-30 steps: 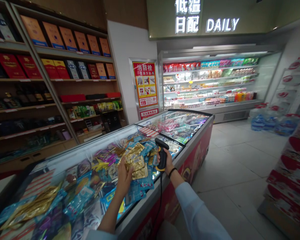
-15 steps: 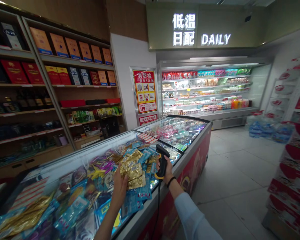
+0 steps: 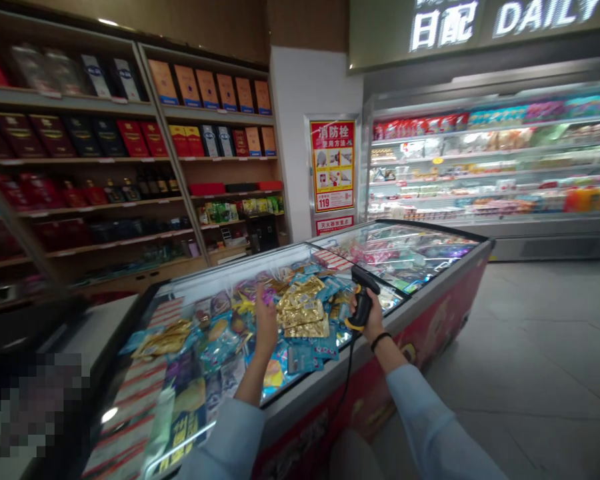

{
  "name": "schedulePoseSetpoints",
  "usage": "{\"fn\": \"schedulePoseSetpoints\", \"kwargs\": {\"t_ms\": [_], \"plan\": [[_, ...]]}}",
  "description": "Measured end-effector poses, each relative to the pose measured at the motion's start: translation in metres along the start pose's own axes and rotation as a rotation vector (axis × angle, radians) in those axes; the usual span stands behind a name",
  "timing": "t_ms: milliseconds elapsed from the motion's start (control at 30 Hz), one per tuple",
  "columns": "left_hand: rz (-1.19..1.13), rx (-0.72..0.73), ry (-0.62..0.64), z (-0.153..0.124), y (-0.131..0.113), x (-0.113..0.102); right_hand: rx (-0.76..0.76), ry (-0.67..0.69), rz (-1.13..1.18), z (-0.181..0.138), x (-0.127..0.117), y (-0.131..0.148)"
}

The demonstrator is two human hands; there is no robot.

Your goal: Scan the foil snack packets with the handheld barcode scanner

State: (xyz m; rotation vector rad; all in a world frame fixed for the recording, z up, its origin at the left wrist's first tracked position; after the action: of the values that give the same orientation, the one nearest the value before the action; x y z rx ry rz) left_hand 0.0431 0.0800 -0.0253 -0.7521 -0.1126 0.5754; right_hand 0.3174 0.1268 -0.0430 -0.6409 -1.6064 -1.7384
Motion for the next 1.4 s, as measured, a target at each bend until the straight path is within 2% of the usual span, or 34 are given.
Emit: {"fn": "schedulePoseSetpoints", "kwargs": {"t_ms": [133,267,333,433,600,700,833,933,1033,1200,1400], "plan": [[-0.004,-0.024,-0.086,0.004,-0.001,-0.019,-0.001,0.102,0.015,-0.008,0.038,-0.015],[0.01,-0.004,-0.106,-0.001,0.001,-0.05,0.133,0.215,-0.017,-0.023,0.088,-0.053],[0.05,-0.004,-0.122,-0.002,0.006,-0.078,0.199,0.267,-0.037,-0.03,0.111,-0.072],[0.135,-0.034,-0.225,0.002,0.018,-0.136,0.258,0.322,-0.065,-0.035,0.138,-0.095],[0.248,-0.025,-0.384,0.011,0.047,-0.232,0.347,0.371,-0.085,-0.037,0.167,-0.136],[0.32,-0.072,-0.437,0.013,0.067,-0.273,0.409,0.423,-0.083,-0.037,0.181,-0.166],[0.445,-0.121,-0.47,0.016,0.082,-0.311,0.453,0.488,-0.108,-0.033,0.198,-0.201],[0.551,-0.151,-0.477,0.015,0.088,-0.331,0.501,0.545,-0.161,-0.03,0.207,-0.225],[0.742,-0.258,-0.404,0.01,0.094,-0.341,0.517,0.562,-0.222,-0.028,0.212,-0.247],[0.965,-0.391,-0.214,0.003,0.103,-0.336,0.557,0.569,-0.23,-0.034,0.213,-0.265],[1.008,-0.425,-0.119,0.003,0.103,-0.324,0.611,0.559,-0.188,-0.033,0.21,-0.258]]}}
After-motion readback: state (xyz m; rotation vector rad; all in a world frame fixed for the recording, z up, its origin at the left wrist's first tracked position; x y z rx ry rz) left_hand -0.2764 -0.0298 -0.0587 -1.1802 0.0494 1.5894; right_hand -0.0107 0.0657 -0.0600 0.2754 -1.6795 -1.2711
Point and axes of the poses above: each hand's wrist, its own z-axis towards the middle knuckle, its own x-axis out of the palm, y = z × x, the point moved 3 cm from there along z, towards the middle knuckle, and after that the axes turned 5 degrees about x, right-handed, at the moved point
